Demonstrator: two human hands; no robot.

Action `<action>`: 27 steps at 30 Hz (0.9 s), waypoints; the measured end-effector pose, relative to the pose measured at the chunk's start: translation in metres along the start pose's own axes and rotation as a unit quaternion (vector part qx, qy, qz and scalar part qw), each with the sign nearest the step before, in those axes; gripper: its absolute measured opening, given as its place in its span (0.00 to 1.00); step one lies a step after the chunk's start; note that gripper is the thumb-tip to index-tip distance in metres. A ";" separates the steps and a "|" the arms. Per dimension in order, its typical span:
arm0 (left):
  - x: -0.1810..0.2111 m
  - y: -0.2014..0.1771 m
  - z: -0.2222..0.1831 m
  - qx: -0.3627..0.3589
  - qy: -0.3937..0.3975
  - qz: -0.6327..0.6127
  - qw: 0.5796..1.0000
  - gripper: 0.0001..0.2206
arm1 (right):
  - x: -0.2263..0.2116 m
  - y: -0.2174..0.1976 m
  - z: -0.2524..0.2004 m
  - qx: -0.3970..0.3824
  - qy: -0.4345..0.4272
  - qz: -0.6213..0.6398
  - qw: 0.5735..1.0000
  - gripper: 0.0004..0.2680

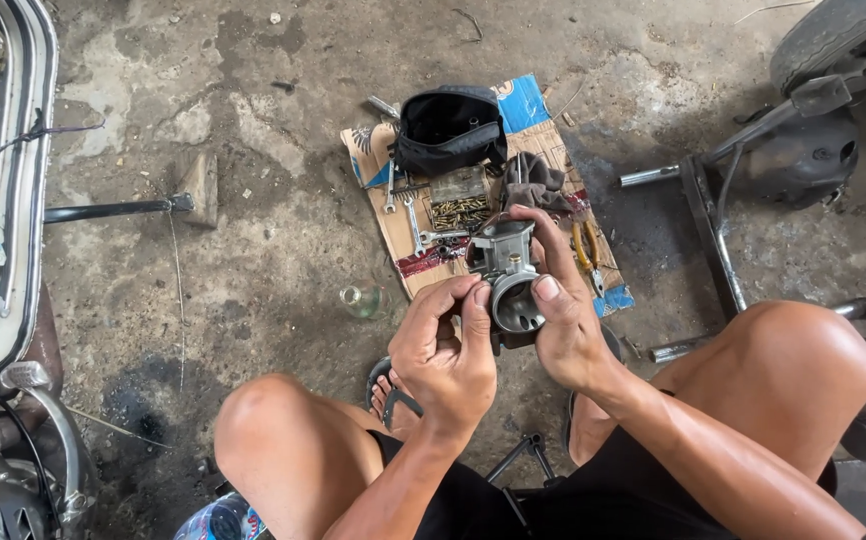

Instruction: Disassembling a motorcycle carburetor to inspect internal components using a screwdriver and manual manipulation.

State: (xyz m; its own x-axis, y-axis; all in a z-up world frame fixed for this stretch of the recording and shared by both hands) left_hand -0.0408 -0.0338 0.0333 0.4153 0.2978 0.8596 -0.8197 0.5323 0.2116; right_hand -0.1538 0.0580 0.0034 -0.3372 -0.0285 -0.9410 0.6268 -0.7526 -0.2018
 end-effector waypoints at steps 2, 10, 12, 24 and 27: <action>0.000 0.001 0.001 -0.006 -0.001 0.001 1.000 0.03 | 0.004 -0.001 0.001 -0.003 0.002 0.002 1.000 0.25; -0.013 0.003 0.005 -0.053 -0.042 0.013 0.998 0.04 | 0.018 -0.004 0.006 -0.028 0.010 0.049 0.998 0.25; -0.011 0.002 0.011 -0.059 -0.073 0.008 0.996 0.10 | 0.028 -0.005 0.011 -0.040 -0.002 0.080 0.996 0.26; -0.022 0.030 -0.010 -0.208 -0.166 -0.098 0.959 0.37 | 0.014 -0.010 0.005 -0.020 -0.065 0.135 0.989 0.27; -0.022 0.037 -0.009 -0.246 -0.145 -0.104 0.953 0.49 | 0.003 -0.016 0.006 -0.026 -0.085 0.121 0.989 0.26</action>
State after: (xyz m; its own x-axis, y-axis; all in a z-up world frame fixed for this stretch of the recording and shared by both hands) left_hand -0.0769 -0.0129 0.0179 0.3627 -0.0481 0.9307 -0.4189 0.8837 0.2090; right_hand -0.1688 0.0659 0.0051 -0.2842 -0.3166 -0.9050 0.7367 -0.6762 0.0052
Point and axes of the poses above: each hand's wrist, its own z-axis towards the middle knuckle, its own y-axis out of the palm, x = y × z, the point moved 9 cm from there along z, towards the middle knuckle, and after that the axes turned 8 degrees about -z, right-handed, at the moved point
